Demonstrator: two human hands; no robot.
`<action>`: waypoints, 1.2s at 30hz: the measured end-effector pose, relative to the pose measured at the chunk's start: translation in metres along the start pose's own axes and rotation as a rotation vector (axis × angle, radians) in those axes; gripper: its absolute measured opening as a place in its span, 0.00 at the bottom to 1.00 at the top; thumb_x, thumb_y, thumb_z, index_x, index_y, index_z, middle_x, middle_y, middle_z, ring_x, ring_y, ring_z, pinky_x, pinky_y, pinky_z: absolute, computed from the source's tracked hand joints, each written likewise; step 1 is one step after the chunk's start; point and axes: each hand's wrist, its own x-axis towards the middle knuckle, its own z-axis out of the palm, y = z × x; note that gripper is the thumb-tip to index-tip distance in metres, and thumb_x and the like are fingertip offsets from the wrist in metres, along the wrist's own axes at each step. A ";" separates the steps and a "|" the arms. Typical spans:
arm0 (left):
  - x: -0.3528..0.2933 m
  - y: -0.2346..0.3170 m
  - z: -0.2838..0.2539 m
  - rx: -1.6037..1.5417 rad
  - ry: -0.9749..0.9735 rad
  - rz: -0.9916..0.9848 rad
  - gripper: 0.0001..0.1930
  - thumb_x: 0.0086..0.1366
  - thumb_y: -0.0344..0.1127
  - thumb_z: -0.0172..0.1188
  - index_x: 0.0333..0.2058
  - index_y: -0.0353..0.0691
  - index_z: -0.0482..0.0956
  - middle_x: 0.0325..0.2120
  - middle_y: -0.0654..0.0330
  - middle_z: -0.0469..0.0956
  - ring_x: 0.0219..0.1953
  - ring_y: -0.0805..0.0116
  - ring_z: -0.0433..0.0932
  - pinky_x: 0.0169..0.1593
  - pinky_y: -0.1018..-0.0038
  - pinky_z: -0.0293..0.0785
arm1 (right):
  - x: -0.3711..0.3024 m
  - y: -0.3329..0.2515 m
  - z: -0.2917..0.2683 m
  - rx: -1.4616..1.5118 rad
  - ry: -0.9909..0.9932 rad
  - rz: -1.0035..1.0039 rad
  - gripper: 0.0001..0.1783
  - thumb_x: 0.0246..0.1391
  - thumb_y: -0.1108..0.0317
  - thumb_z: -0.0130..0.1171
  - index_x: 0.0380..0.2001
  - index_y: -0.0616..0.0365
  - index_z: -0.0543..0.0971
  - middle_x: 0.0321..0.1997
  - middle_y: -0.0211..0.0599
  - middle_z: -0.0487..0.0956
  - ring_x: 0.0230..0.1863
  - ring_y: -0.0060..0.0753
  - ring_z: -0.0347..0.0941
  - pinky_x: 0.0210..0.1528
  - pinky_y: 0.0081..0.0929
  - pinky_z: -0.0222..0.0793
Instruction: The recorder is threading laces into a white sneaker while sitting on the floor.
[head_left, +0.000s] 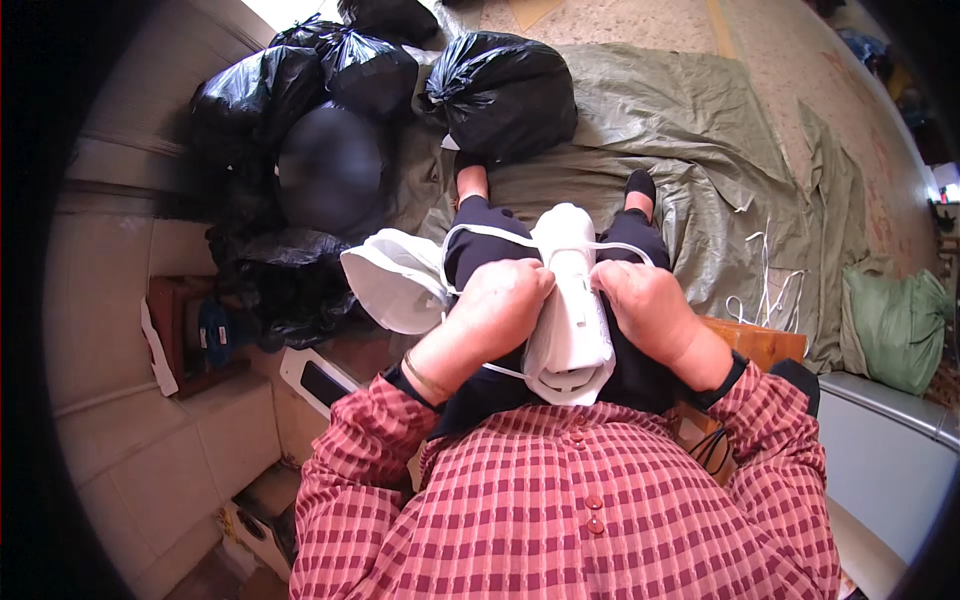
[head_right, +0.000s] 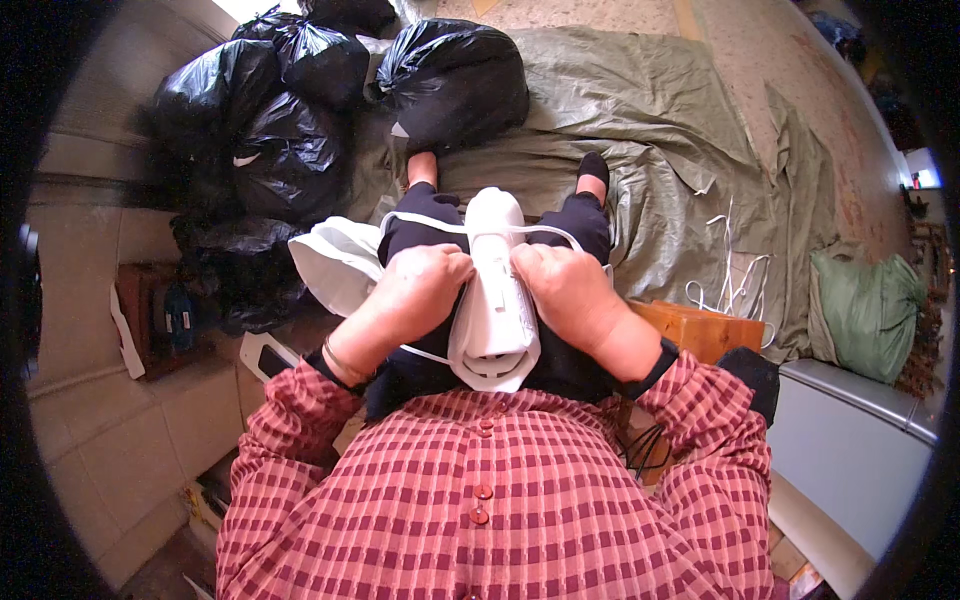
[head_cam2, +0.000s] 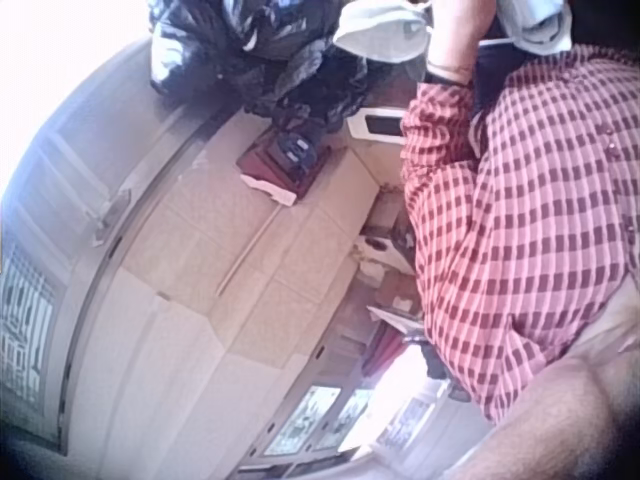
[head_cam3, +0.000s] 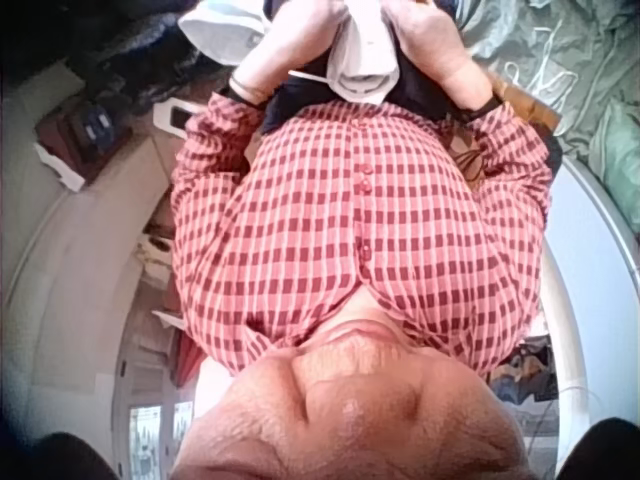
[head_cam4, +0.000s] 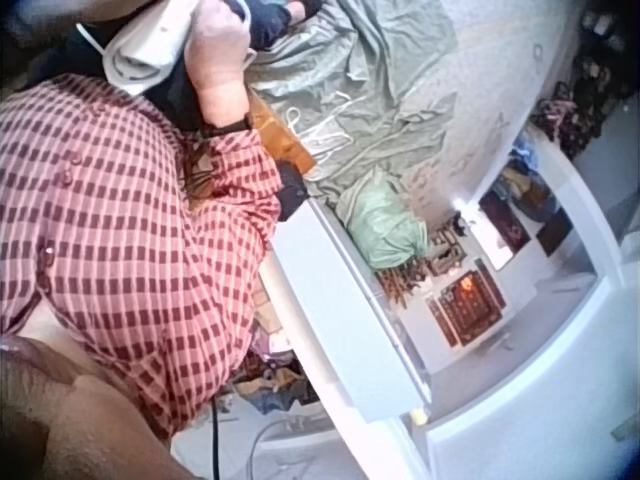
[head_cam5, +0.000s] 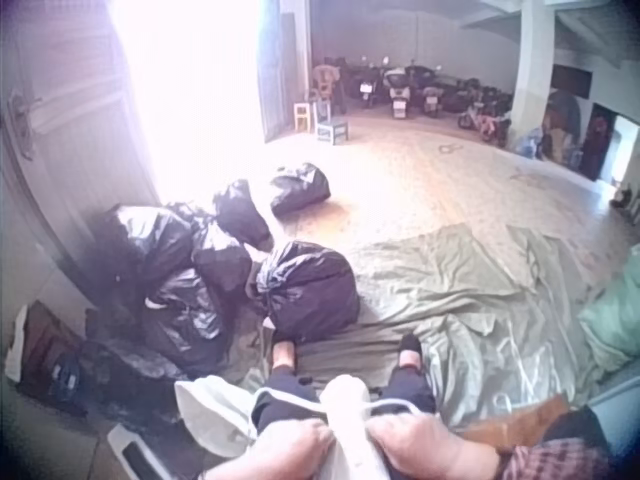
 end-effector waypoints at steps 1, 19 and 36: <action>-0.005 0.004 0.005 -0.029 0.042 -0.067 0.05 0.63 0.30 0.55 0.31 0.37 0.78 0.27 0.50 0.77 0.33 0.48 0.81 0.38 0.59 0.77 | -0.007 -0.006 0.002 -0.005 0.049 0.056 0.04 0.58 0.74 0.58 0.37 0.60 0.75 0.30 0.44 0.81 0.34 0.49 0.80 0.36 0.41 0.75; -0.047 0.059 0.034 -0.113 0.255 -0.294 0.20 0.58 0.29 0.63 0.48 0.29 0.73 0.39 0.45 0.71 0.44 0.48 0.74 0.47 0.60 0.75 | -0.047 -0.061 0.016 0.057 -0.079 0.533 0.29 0.56 0.70 0.57 0.59 0.69 0.64 0.39 0.63 0.80 0.35 0.63 0.80 0.36 0.51 0.78; 0.012 0.067 0.028 -0.126 0.289 -0.305 0.13 0.57 0.32 0.66 0.36 0.38 0.72 0.33 0.49 0.77 0.39 0.45 0.79 0.42 0.55 0.76 | -0.024 -0.052 0.024 -0.118 0.279 0.521 0.12 0.56 0.71 0.57 0.43 0.61 0.78 0.38 0.46 0.78 0.41 0.50 0.78 0.45 0.43 0.74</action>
